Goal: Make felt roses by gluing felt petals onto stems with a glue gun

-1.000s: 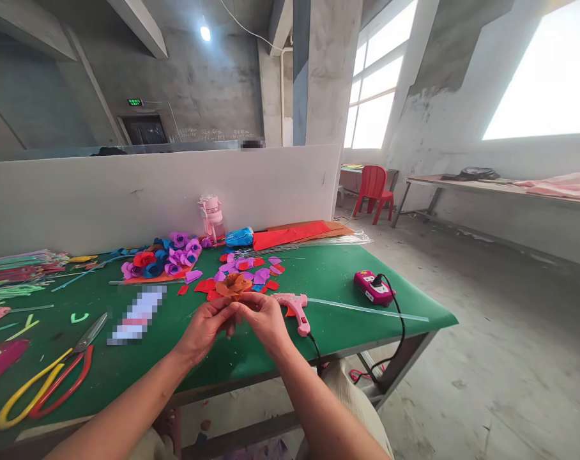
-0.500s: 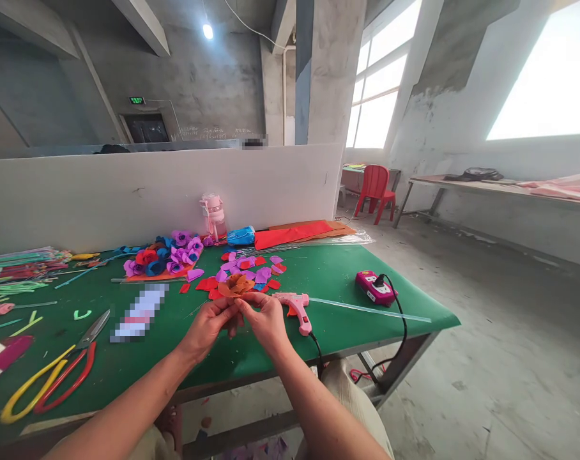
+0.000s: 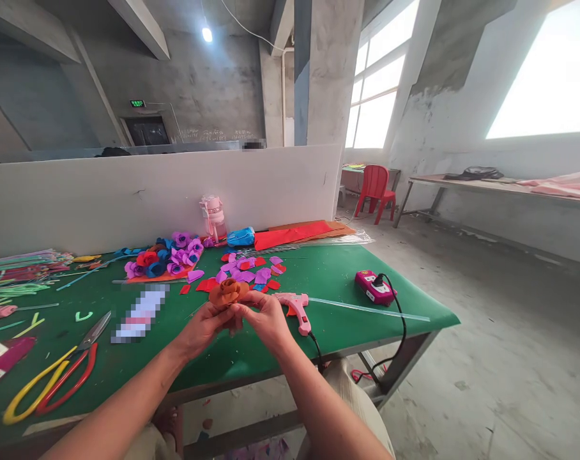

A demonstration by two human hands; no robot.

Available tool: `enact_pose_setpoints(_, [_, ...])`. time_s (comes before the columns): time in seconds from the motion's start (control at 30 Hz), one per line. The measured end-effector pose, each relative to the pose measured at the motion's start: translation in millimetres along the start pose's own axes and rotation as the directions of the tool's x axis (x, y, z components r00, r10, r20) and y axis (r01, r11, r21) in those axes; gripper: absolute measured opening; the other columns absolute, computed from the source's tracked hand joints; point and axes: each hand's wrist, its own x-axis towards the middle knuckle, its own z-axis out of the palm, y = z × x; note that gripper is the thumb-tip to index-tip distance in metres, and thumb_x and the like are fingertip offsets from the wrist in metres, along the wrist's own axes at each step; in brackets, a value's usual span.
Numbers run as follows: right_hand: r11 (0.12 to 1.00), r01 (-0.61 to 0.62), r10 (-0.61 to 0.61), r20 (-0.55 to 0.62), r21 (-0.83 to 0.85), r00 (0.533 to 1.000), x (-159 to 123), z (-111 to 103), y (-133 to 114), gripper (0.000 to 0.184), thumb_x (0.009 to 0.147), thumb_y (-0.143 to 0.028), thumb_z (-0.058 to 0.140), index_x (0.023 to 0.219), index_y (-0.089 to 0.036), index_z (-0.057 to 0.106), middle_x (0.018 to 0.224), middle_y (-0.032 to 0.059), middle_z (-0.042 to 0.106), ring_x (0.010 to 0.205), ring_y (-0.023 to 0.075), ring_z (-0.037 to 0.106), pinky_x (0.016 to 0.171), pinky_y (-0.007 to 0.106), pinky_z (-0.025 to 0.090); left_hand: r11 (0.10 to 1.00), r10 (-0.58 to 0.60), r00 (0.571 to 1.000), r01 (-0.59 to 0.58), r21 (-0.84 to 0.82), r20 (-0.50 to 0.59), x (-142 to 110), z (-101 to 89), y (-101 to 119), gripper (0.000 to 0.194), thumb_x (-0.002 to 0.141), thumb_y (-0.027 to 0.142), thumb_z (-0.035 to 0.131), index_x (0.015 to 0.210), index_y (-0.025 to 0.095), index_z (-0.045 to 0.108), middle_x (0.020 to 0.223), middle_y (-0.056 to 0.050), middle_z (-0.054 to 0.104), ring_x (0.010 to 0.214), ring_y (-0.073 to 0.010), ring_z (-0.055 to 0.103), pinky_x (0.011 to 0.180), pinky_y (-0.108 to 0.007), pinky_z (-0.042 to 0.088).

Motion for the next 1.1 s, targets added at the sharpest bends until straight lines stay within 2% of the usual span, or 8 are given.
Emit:
enact_pose_setpoints(0.07, [0.994,0.076,-0.077,-0.01,-0.074,0.997,0.4,-1.5,1.2,0.028,0.072,-0.042,0.067,0.085,-0.017,0.069,0.066,0.0006,0.063,0.059,0.0139,0.055,0.065,0.029,0.046,0.998,0.01,1.0,-0.009,0.062,-0.009,0.5,-3.3,0.9,0.027,0.077,0.04,0.063,0.078,0.013,0.067,0.066,-0.002,0.062,0.057,-0.0103,0.052,0.057,-0.024,0.043])
enact_pose_setpoints(0.2, [0.928,0.24,-0.262,-0.041,-0.286,0.964,-0.3,-1.7,-0.5,0.02,0.074,-0.038,0.066,0.081,-0.02,0.07,0.088,0.0048,0.068,0.087,0.0215,0.06,0.081,0.034,0.046,0.983,0.031,0.995,-0.014,0.18,-0.092,0.5,-9.8,3.2,0.025,0.069,0.038,0.07,0.066,0.013,0.066,0.055,0.001,0.059,0.054,-0.0098,0.049,0.056,-0.023,0.042])
enact_pose_setpoints(0.37, [0.892,0.287,-0.298,0.021,-0.349,0.954,-1.5,-1.3,1.2,0.016,0.078,-0.03,0.06,0.087,-0.021,0.069,0.094,0.0049,0.068,0.089,0.0205,0.06,0.083,0.034,0.046,0.93,0.204,0.945,-0.105,0.352,-0.256,1.0,-12.8,-2.3,0.024,0.066,0.036,0.069,0.058,0.014,0.065,0.056,0.002,0.06,0.057,-0.0106,0.05,0.058,-0.022,0.042])
enact_pose_setpoints(0.47, [0.909,0.23,-0.249,-0.012,-0.349,0.968,0.5,-3.7,9.5,0.023,0.078,-0.028,0.058,0.098,-0.02,0.066,0.095,0.0047,0.068,0.083,0.0184,0.06,0.079,0.031,0.047,0.896,0.277,0.906,-0.122,0.428,-0.321,3.7,-16.9,-8.3,0.021,0.066,0.034,0.068,0.058,0.014,0.066,0.058,0.002,0.062,0.059,-0.012,0.053,0.06,-0.023,0.044])
enact_pose_setpoints(0.53, [0.919,0.125,-0.164,-0.074,-0.374,0.984,1.9,-4.6,18.3,0.025,0.079,-0.031,0.054,0.098,-0.018,0.065,0.087,0.0046,0.068,0.071,0.016,0.058,0.067,0.027,0.046,0.88,0.312,0.877,-0.122,0.46,-0.366,6.2,-22.4,-10.8,0.017,0.066,0.031,0.067,0.059,0.015,0.067,0.057,0.002,0.063,0.059,-0.0127,0.055,0.06,-0.023,0.045])
enact_pose_setpoints(0.7, [0.845,-0.114,0.034,-0.161,-0.522,0.986,-2.9,6.1,45.1,0.032,0.084,-0.038,0.046,0.068,-0.016,0.063,0.054,-0.0001,0.057,0.048,0.0111,0.046,0.048,0.022,0.032,0.9,0.327,0.817,-0.116,0.421,-0.474,10.6,-41.6,-12.8,0.014,0.064,0.029,0.066,0.062,0.016,0.068,0.055,0.001,0.065,0.057,-0.0152,0.06,0.059,-0.025,0.049])
enact_pose_setpoints(0.87, [0.642,-0.05,-0.025,-0.086,-0.766,0.996,-15.0,22.6,58.2,0.042,0.087,-0.042,0.045,0.054,-0.019,0.056,0.048,-0.0012,0.053,0.045,0.0102,0.042,0.049,0.023,0.025,0.963,0.244,0.827,-0.144,0.229,-0.506,11.7,-54.8,-21.1,0.03,0.065,0.043,0.068,0.074,0.014,0.069,0.062,-0.004,0.069,0.056,-0.0172,0.064,0.06,-0.031,0.055])
enact_pose_setpoints(1.1, [0.536,-0.039,-0.039,-0.071,-0.843,0.997,-16.1,24.3,56.4,0.042,0.088,-0.042,0.045,0.056,-0.019,0.058,0.053,0.0003,0.059,0.05,0.0116,0.046,0.051,0.023,0.026,0.968,0.246,0.797,-0.169,0.186,-0.552,-11.0,-46.9,-17.3,0.038,0.064,0.047,0.07,0.075,0.011,0.068,0.073,-0.009,0.071,0.06,-0.0175,0.066,0.061,-0.03,0.056])
